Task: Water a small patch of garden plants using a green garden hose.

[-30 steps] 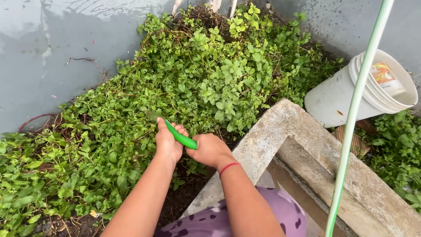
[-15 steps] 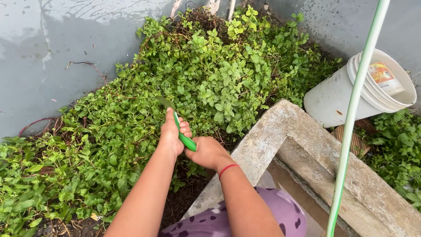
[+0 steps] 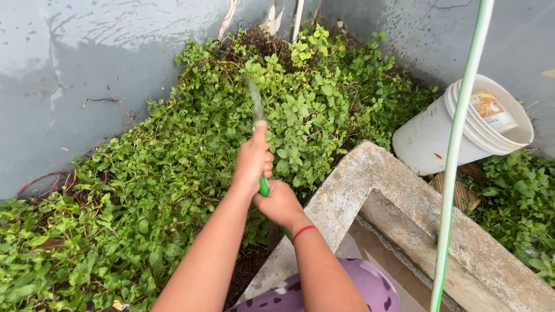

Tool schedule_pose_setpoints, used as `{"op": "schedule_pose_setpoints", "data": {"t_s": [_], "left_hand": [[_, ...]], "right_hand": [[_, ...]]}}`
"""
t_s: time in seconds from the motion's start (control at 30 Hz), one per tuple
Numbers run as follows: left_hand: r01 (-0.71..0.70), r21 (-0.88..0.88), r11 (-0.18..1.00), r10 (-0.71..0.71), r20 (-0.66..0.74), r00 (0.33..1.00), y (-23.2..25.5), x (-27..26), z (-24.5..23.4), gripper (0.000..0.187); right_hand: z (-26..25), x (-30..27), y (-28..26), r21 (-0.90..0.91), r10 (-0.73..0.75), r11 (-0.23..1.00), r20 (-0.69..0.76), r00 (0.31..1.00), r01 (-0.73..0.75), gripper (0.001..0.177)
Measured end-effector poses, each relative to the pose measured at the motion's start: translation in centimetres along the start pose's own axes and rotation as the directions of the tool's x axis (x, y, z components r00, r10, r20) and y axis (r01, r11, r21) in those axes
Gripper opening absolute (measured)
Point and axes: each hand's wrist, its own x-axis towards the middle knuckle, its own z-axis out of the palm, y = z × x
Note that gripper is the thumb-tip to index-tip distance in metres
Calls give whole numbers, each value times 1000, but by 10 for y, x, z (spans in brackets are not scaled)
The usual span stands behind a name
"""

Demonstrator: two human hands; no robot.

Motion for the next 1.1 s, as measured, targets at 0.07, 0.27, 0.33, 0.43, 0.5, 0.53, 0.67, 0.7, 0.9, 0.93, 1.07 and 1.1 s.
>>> {"op": "schedule_pose_setpoints", "data": {"t_s": [0.07,0.27,0.33,0.43,0.5,0.53,0.67,0.7,0.9,0.93,1.07,1.1], "left_hand": [[-28,46,999,28,0,1000,5,1,17,53],[-103,140,985,101,16,995,6,8,52,50],[-120,163,979,119,19,993,3,12,59,51],[-147,190,971,143,38,989,1,17,68,51],[-150,224,963,143,46,989,1,17,71,52],[-150,225,963,144,47,989,1,17,71,52],[-142,254,957,142,19,990,-2,19,69,54],[-138,243,960,140,9,990,-3,19,67,54],[-109,174,979,115,-25,993,-8,25,55,53],[-110,173,979,116,-27,993,-9,26,53,53],[-84,92,992,89,-50,995,-11,24,45,52],[-78,71,994,82,-58,995,-11,22,43,52]], "right_hand": [[-2,10,12,73,-5,997,-50,999,9,21],[-18,16,14,177,80,983,-221,972,-41,33],[-23,17,14,150,60,989,-285,957,-17,34],[-29,11,3,143,130,986,-339,932,-86,35],[-31,7,-2,172,171,978,-359,917,-115,38],[-33,4,-8,173,171,978,-360,917,-115,38],[-35,2,-10,38,179,983,-363,914,-178,43],[-34,4,-6,-34,122,989,-383,916,-146,44],[-34,-8,-23,-57,138,985,-306,942,-163,45],[-33,-9,-24,-58,136,985,-305,943,-161,45],[-30,-8,-19,-104,95,986,-278,956,-129,42],[-29,-7,-16,-126,88,984,-273,958,-126,41]]}}
